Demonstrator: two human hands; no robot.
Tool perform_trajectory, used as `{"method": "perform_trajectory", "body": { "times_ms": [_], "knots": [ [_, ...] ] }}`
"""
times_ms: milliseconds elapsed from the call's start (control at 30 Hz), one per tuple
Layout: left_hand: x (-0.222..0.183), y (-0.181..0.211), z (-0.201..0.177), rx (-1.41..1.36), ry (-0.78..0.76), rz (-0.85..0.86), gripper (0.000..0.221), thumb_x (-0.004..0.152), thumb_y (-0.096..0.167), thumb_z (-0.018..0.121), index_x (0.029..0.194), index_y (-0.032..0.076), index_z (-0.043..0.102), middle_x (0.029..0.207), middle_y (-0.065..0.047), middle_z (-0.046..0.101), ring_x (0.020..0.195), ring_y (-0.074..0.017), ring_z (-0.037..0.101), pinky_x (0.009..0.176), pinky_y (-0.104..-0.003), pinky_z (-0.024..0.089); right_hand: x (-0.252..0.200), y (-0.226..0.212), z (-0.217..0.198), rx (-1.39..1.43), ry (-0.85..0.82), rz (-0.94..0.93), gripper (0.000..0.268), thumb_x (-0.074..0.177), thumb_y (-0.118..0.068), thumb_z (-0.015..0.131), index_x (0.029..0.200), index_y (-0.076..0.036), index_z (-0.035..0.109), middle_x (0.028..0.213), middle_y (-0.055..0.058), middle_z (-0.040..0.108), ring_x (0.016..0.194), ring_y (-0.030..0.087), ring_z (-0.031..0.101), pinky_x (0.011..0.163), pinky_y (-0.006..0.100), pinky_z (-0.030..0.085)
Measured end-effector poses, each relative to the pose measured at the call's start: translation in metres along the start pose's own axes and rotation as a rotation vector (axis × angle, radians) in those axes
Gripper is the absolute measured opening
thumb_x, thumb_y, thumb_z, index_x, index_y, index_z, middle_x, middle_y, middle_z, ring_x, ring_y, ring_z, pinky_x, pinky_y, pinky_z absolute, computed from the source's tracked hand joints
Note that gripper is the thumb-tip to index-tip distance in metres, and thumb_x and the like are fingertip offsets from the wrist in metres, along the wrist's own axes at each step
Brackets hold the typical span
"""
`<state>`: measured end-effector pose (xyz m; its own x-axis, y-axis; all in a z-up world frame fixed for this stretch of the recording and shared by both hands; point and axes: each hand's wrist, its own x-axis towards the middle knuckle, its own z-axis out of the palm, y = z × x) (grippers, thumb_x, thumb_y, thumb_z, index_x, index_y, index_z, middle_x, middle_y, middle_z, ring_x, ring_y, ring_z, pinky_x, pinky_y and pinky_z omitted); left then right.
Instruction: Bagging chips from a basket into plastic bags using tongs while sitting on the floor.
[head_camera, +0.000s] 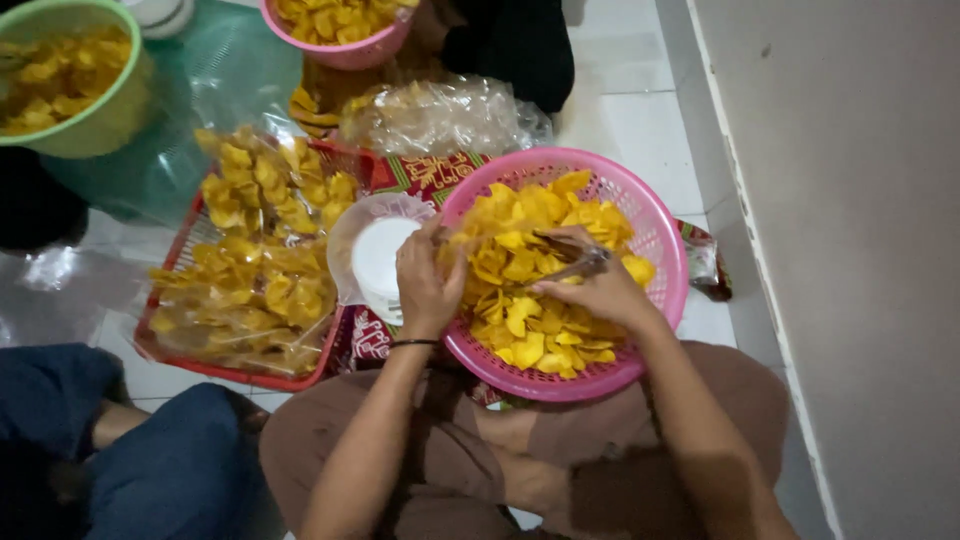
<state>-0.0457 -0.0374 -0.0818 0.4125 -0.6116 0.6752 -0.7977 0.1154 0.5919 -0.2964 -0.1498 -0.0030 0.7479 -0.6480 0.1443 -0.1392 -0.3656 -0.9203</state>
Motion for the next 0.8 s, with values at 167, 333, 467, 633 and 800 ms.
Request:
{"method": "perform_trajectory", "body": {
  "times_ms": [167,333,467,633,800],
  "knots": [
    [0.004,0.002,-0.001,-0.005,-0.003,0.000,0.051,0.099,0.016,0.074,0.147,0.009,0.058,0.110,-0.010,0.069,0.100,-0.0329,0.069,0.098,-0.049,0.051,0.001,0.017,-0.008,-0.009,0.067,0.027,0.062,0.077,-0.021,0.097,0.130,0.000,0.071,0.123,0.023,0.074,0.120,0.036,0.072,0.109,0.047,0.054],
    [0.003,0.005,-0.005,-0.017,-0.010,-0.001,0.051,0.101,0.015,0.073,0.149,0.010,0.057,0.112,-0.010,0.070,0.100,-0.0328,0.069,0.099,-0.048,0.049,0.004,0.022,-0.029,0.009,0.186,-0.072,0.049,0.083,-0.014,0.095,0.125,0.001,0.073,0.116,0.020,0.075,0.115,0.032,0.072,0.104,0.043,0.055],
    [0.004,0.010,-0.003,-0.016,-0.013,-0.044,0.055,0.101,0.018,0.072,0.152,0.011,0.052,0.118,-0.011,0.069,0.102,-0.0329,0.070,0.101,-0.051,0.049,0.000,0.018,-0.048,0.010,0.259,-0.076,0.048,0.083,-0.017,0.095,0.125,-0.002,0.075,0.115,0.015,0.076,0.113,0.026,0.073,0.105,0.037,0.056],
    [0.009,0.018,-0.007,-0.009,-0.021,-0.044,0.064,0.100,0.017,0.072,0.157,0.012,0.045,0.122,-0.013,0.068,0.102,-0.0339,0.071,0.101,-0.054,0.048,-0.004,0.000,-0.057,0.088,0.328,-0.072,0.044,0.091,-0.020,0.088,0.128,-0.002,0.072,0.118,0.012,0.075,0.115,0.020,0.070,0.109,0.035,0.053],
    [0.010,0.020,-0.007,0.055,-0.056,0.001,0.063,0.098,0.018,0.074,0.155,0.013,0.049,0.122,-0.008,0.068,0.104,-0.0286,0.070,0.110,-0.052,0.043,-0.006,0.004,-0.065,0.480,0.431,-0.077,0.044,0.097,-0.021,0.076,0.134,-0.002,0.064,0.123,0.014,0.073,0.115,0.022,0.074,0.106,0.035,0.061]
  ]
}}
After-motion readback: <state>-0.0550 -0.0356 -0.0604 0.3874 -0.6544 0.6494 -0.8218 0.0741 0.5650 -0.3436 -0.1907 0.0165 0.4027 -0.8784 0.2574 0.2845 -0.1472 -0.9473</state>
